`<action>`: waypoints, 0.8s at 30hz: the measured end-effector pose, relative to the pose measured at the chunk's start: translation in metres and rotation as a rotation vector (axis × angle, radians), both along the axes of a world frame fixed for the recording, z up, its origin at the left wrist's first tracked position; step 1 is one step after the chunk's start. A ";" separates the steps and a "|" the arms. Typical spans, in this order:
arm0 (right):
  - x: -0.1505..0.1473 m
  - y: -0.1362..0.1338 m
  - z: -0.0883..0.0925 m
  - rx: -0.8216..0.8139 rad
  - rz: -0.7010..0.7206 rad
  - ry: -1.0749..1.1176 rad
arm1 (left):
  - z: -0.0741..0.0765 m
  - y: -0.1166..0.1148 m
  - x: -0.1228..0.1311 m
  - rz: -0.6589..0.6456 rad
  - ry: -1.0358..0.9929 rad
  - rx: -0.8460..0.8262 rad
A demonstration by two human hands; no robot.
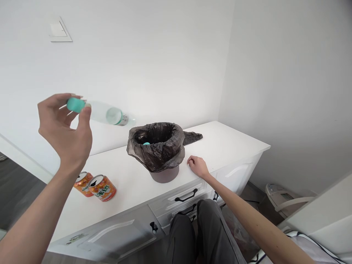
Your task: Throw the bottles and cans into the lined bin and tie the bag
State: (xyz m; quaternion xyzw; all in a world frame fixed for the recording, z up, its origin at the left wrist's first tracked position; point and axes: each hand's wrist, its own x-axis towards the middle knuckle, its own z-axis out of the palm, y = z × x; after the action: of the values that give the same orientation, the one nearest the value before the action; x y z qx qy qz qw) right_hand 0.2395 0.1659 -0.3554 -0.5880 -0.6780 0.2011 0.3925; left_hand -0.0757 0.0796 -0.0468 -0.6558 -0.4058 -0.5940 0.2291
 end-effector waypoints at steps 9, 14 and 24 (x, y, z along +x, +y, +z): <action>0.000 0.001 0.000 0.001 0.000 0.003 | -0.003 -0.014 0.082 -0.379 -0.031 -0.089; 0.000 0.001 0.001 0.002 -0.001 0.003 | -0.018 -0.011 0.091 -0.402 0.029 -0.405; 0.000 0.001 -0.001 0.007 0.001 0.005 | -0.040 0.013 0.055 -0.281 0.255 -0.710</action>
State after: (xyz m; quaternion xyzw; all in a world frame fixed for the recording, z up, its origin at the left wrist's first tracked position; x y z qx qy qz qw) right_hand 0.2394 0.1669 -0.3562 -0.5858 -0.6780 0.2003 0.3963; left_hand -0.0208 0.0927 -0.0864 -0.8119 -0.4603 -0.3562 -0.0466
